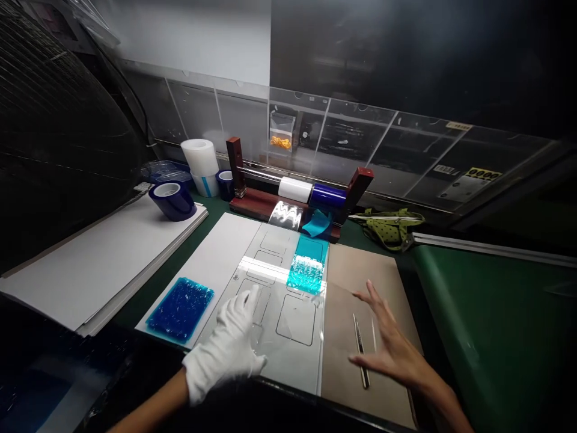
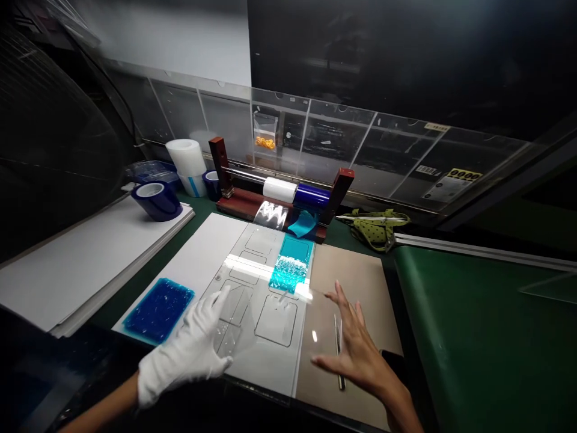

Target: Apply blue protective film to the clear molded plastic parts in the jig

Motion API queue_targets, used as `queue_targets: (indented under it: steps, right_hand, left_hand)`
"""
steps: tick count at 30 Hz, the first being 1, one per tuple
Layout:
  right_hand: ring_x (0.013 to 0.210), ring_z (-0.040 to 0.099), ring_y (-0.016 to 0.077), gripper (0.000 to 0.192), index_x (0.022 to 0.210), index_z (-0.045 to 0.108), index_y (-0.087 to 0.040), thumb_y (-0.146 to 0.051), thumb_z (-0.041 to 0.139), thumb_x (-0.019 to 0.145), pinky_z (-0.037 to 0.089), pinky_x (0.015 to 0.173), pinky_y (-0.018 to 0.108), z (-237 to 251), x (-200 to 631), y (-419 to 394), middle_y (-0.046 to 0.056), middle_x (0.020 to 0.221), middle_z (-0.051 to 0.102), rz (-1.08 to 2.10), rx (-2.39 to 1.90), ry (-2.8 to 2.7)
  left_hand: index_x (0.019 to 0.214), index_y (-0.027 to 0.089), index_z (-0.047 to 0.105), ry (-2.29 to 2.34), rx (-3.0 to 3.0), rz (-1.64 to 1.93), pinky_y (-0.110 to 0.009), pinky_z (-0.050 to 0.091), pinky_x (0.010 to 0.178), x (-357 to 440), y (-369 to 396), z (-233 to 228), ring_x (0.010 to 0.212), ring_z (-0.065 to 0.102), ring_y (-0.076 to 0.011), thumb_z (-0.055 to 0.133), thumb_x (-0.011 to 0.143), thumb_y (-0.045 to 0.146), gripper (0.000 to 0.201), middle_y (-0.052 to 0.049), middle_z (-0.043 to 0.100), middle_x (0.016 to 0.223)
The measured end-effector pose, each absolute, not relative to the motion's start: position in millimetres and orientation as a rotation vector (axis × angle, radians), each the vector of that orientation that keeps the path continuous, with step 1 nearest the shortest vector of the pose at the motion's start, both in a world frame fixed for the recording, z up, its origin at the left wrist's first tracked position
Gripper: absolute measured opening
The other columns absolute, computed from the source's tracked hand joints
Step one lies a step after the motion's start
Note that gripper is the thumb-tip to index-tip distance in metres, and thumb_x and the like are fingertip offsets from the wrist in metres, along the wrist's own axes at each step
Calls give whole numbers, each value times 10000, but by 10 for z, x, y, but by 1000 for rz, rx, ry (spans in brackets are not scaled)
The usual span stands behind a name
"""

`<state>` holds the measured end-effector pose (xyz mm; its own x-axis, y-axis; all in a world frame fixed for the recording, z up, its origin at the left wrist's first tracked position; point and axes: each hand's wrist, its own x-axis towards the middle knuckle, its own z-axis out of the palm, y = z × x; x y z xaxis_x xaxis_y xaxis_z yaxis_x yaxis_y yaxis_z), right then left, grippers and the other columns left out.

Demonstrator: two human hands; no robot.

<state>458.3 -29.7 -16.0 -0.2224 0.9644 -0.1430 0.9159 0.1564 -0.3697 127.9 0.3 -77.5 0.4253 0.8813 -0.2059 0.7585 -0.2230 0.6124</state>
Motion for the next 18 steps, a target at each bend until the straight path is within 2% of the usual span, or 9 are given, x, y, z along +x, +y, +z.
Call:
queue_targets:
  steps: [3, 5, 7, 10, 11, 12, 15, 16, 18]
  right_hand:
    - [1331, 303, 309, 1199, 1463, -161, -227, -574, 680, 681, 28, 1057, 638, -786, 4747, -5, 161, 1411, 333, 424, -2021, -2085]
    - [1316, 311, 320, 1197, 1458, -160, -216, -551, 684, 679, 34, 1037, 659, -1208, 4854, 173, 167, 1395, 347, 393, -2050, -2037]
    - [1319, 300, 311, 1191, 1453, -166, -214, -518, 689, 681, 31, 1044, 646, -1546, 4947, 301, 166, 1402, 335, 400, -2072, -2023]
    - [1331, 285, 288, 1203, 1448, -181, -205, -478, 699, 674, 2, 1072, 597, -1836, 5054, 392, 166, 1413, 320, 423, -2068, -2019]
    - [1336, 279, 284, 1204, 1448, -181, -195, -471, 698, 673, -11, 1078, 583, -1886, 5080, 402, 170, 1416, 316, 431, -2056, -2026]
    - [1342, 271, 282, 1203, 1448, -181, -186, -469, 695, 674, -25, 1080, 574, -1921, 5103, 408, 176, 1420, 309, 440, -2042, -2041]
    - [1349, 264, 291, 1189, 1443, -188, -170, -475, 675, 683, -51, 1073, 571, -1997, 5148, 415, 185, 1423, 307, 459, -2019, -2087]
    - [1351, 261, 298, 1177, 1439, -199, -165, -479, 659, 696, -58, 1069, 573, -2019, 5157, 418, 189, 1425, 305, 461, -2022, -2103]
    - [1365, 225, 317, 1171, 1436, -206, -148, -497, 642, 706, -70, 1060, 583, -2051, 5177, 420, 208, 1443, 271, 464, -2043, -2124]
  left_hand:
    - [1445, 74, -97, 1359, 1633, 340, -560, 120, 1109, 1441, -156, -1031, 1374, 115, -392, 657, 578, 447, 1207, -252, 113, 1459]
    - [1442, 177, -139, 1238, 1399, 477, -540, 123, 1128, 1494, -329, -1231, 1380, 180, -326, 633, 622, 384, 1146, -184, 192, 1458]
    - [1438, 227, -144, 1163, 1224, 595, -505, 161, 1141, 1538, -513, -1490, 1374, 224, -307, 672, 595, 403, 1186, -161, 229, 1453]
    - [1435, 191, -152, 1055, 1057, 760, -497, 211, 1135, 1637, -694, -1924, 1367, 225, -358, 562, 586, 757, 1245, -201, 222, 1454]
    - [1409, 145, -230, 1073, 1015, 777, -507, 225, 1129, 1678, -715, -2039, 1340, 266, -392, 471, 492, 885, 1370, -231, 255, 1424]
    - [1373, 131, -307, 1106, 976, 750, -534, 262, 1107, 1718, -717, -2122, 1297, 337, -408, 343, 471, 949, 1380, -241, 315, 1380]
    - [1310, 176, -410, 1170, 945, 592, -567, 321, 1069, 1802, -666, -2123, 1253, 429, -346, -24, 702, 811, 960, -187, 424, 1318]
    - [1290, 195, -433, 1161, 960, 548, -561, 316, 1077, 1812, -647, -2052, 1266, 424, -314, -78, 771, 713, 814, -166, 433, 1324]
    - [1277, 185, -442, 1104, 986, 519, -555, 280, 1105, 1811, -625, -1862, 1291, 397, -287, -42, 836, 627, 742, -152, 427, 1351]
